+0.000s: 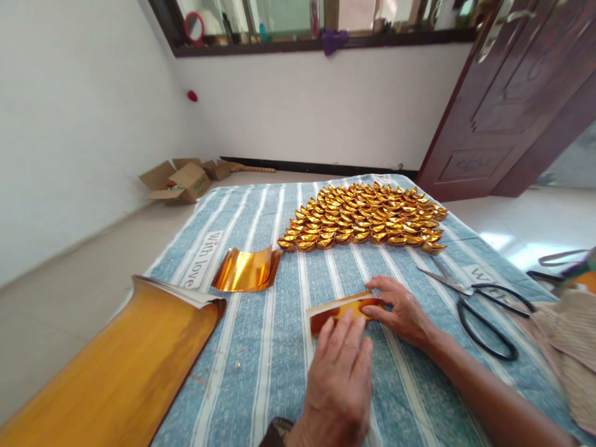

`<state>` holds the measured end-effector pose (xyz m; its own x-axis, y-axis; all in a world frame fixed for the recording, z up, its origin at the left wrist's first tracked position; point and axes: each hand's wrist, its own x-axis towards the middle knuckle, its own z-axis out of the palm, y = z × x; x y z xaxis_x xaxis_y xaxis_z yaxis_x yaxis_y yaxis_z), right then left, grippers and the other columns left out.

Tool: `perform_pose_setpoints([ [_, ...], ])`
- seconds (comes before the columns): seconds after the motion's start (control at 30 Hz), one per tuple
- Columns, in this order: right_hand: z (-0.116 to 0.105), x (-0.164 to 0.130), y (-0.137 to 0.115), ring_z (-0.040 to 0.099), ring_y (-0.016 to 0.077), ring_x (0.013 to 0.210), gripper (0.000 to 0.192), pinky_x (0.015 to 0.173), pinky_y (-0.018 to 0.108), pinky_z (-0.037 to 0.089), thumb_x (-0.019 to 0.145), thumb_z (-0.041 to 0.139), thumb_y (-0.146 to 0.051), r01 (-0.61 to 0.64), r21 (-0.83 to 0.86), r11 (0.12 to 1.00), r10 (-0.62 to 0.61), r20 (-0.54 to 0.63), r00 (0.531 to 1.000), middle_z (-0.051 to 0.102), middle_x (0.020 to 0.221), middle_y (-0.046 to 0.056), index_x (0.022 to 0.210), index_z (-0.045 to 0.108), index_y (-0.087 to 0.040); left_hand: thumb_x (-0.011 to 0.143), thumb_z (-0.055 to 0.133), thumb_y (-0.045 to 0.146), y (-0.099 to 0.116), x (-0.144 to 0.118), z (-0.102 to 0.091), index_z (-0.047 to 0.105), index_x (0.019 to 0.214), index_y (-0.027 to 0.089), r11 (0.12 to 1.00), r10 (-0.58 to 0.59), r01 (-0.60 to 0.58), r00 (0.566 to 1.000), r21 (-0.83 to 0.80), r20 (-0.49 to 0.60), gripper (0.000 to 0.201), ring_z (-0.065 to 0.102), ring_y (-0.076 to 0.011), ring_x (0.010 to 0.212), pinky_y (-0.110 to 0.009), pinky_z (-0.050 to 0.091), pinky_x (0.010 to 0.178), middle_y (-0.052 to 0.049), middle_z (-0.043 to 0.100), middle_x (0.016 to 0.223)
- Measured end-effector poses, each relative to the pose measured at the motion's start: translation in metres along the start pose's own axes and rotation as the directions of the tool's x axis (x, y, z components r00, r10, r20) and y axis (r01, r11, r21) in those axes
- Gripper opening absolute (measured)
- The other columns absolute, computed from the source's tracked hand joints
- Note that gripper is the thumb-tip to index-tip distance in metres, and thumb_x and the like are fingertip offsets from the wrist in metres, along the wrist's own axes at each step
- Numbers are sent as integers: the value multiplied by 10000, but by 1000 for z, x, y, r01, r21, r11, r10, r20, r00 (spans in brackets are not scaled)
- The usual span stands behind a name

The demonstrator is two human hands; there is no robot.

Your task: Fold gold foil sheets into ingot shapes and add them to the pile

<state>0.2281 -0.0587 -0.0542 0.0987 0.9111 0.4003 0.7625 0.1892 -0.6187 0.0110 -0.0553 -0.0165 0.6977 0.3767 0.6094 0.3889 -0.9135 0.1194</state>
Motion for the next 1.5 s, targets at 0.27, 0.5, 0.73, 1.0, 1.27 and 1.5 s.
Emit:
perform_pose_setpoints([
  [0.27, 3, 2, -1, 620, 261, 1046, 188, 924, 439, 492, 819, 685, -357, 13, -74, 997, -14, -17, 1000, 699, 1054, 88, 707, 700, -207, 867, 600, 467, 0, -7, 15, 512, 1317, 96, 995, -95, 96, 962, 9, 256, 590, 498, -387, 1272, -649, 443, 972, -216, 525, 1380],
  [0.5, 7, -2, 0, 635, 272, 1027, 200, 908, 437, 515, 828, 670, -393, -16, -93, 996, 7, -104, 995, 691, 1042, 108, 765, 679, -203, 867, 560, 559, -4, -10, 20, 480, 1348, 89, 994, -105, 97, 950, 44, 293, 676, 499, -392, 1269, -650, 447, 959, -222, 482, 1414],
  [0.73, 7, -4, -1, 636, 265, 1021, 268, 920, 441, 524, 849, 643, -400, -10, -77, 997, -2, -150, 989, 685, 1053, 108, 1042, 668, -216, 864, 572, 532, -9, -12, 23, 419, 1413, 113, 996, -91, 87, 955, 27, 282, 707, 482, -375, 1286, -634, 386, 1017, -217, 479, 1421],
  [1.0, 5, -7, -5, 626, 263, 1046, 288, 920, 426, 534, 887, 598, -364, 65, -175, 982, -96, -174, 980, 662, 1096, 109, 1142, 617, -232, 865, 571, 522, -13, -14, 27, 378, 1439, 110, 998, -58, 62, 967, -7, 248, 733, 496, -377, 1269, -640, 373, 1026, -214, 498, 1407],
  [1.27, 3, -7, -18, 614, 269, 1092, 103, 952, 455, 504, 897, 590, -225, 224, -304, 926, -269, -115, 956, 685, 1053, 96, 946, 681, -220, 864, 558, 544, -15, -15, 27, 377, 1432, 91, 999, -45, 49, 966, -9, 256, 749, 477, -378, 1287, -651, 359, 1030, -217, 492, 1411],
  [1.5, 4, -6, -24, 629, 247, 1048, 97, 954, 430, 494, 909, 582, -205, 301, -338, 892, -337, -52, 940, 704, 991, 85, 914, 679, -201, 860, 576, 531, -14, -13, 26, 408, 1410, 94, 998, -59, 61, 965, 1, 256, 722, 493, -371, 1274, -637, 340, 1055, -209, 512, 1396],
])
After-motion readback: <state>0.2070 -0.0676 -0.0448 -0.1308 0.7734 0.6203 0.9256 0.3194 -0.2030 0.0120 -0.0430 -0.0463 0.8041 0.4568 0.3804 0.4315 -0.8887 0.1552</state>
